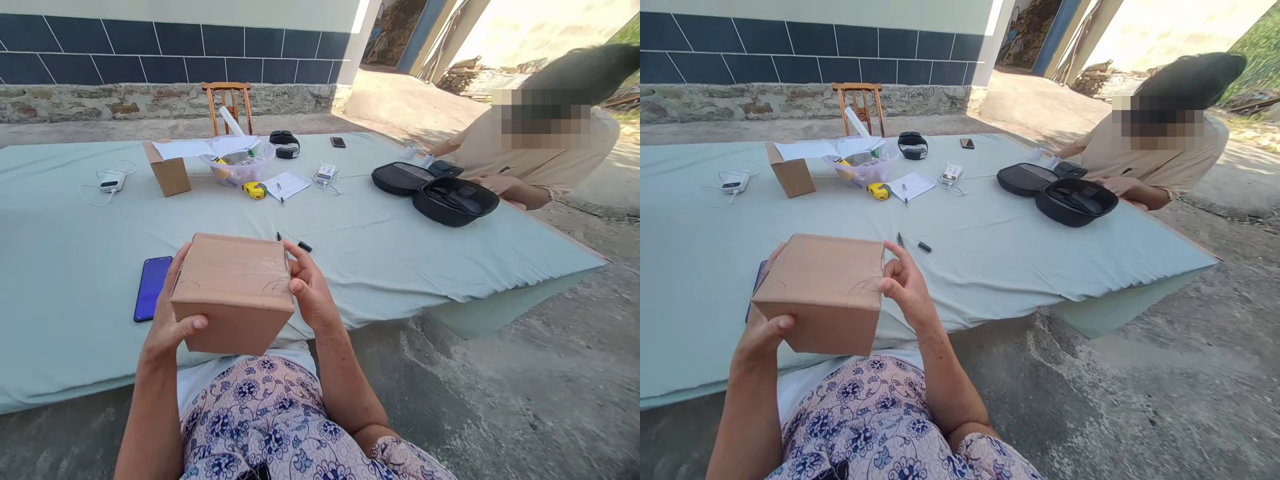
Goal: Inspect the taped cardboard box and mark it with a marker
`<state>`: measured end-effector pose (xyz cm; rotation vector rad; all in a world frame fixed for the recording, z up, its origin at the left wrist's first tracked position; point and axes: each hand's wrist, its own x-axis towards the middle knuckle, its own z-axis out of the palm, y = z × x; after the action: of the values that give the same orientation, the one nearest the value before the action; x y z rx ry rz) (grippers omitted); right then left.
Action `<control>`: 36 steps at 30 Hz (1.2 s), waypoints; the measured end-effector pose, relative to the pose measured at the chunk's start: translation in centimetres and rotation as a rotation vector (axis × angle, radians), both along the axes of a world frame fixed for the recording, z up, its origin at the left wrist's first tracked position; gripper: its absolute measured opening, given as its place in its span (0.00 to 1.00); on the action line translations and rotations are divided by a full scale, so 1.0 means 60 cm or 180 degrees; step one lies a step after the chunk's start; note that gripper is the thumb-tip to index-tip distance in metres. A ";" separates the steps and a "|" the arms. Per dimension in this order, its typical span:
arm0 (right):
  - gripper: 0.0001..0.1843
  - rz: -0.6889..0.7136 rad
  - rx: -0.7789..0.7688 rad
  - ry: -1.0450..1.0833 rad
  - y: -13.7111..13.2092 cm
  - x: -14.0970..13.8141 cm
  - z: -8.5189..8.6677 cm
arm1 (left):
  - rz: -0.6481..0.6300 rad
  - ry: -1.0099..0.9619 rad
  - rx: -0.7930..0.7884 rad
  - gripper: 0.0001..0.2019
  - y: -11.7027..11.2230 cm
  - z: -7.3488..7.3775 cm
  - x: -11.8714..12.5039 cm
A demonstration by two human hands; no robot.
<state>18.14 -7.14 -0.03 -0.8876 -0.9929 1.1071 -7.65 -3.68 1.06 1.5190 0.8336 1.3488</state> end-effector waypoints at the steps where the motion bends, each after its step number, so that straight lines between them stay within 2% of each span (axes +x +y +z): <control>1: 0.51 -0.0002 -0.0028 -0.0017 0.004 -0.001 0.004 | -0.0006 -0.0065 -0.0053 0.58 0.001 -0.001 0.000; 6: 0.44 -0.0101 0.0022 -0.0096 0.034 -0.011 0.035 | 0.0141 -0.0429 -0.0182 0.57 -0.001 -0.005 0.021; 9: 0.39 -0.0267 0.0036 -0.0117 0.044 -0.017 0.045 | 0.0344 -0.0395 -0.0168 0.54 -0.006 -0.010 0.042; 12: 0.39 -0.0321 -0.0036 -0.0169 0.043 -0.016 0.037 | 0.0478 -0.0193 -0.0099 0.53 -0.007 -0.018 0.054; 16: 0.41 -0.0268 0.0069 -0.0231 0.031 -0.005 0.020 | 0.0434 -0.0011 0.0162 0.51 -0.005 -0.025 0.054; 21: 0.41 -0.0237 0.0294 -0.0413 0.015 -0.005 0.017 | 0.0510 -0.0136 0.0351 0.51 0.001 -0.031 0.047; 25: 0.40 -0.0216 0.0313 -0.0413 0.015 -0.012 0.019 | 0.0547 -0.0247 0.0263 0.53 0.004 -0.030 0.042; 31: 0.38 -0.0303 0.0382 -0.0612 0.020 -0.014 0.003 | 0.0434 -0.0967 -0.0242 0.49 -0.005 -0.016 0.053; 36: 0.34 -0.0359 0.0607 -0.1136 0.016 -0.018 -0.002 | 0.0555 -0.1485 -0.0277 0.39 -0.003 -0.001 0.058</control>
<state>17.06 -6.16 -0.16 -0.9913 -1.3013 0.7575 -4.16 -3.86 0.98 1.0197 0.7231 1.6852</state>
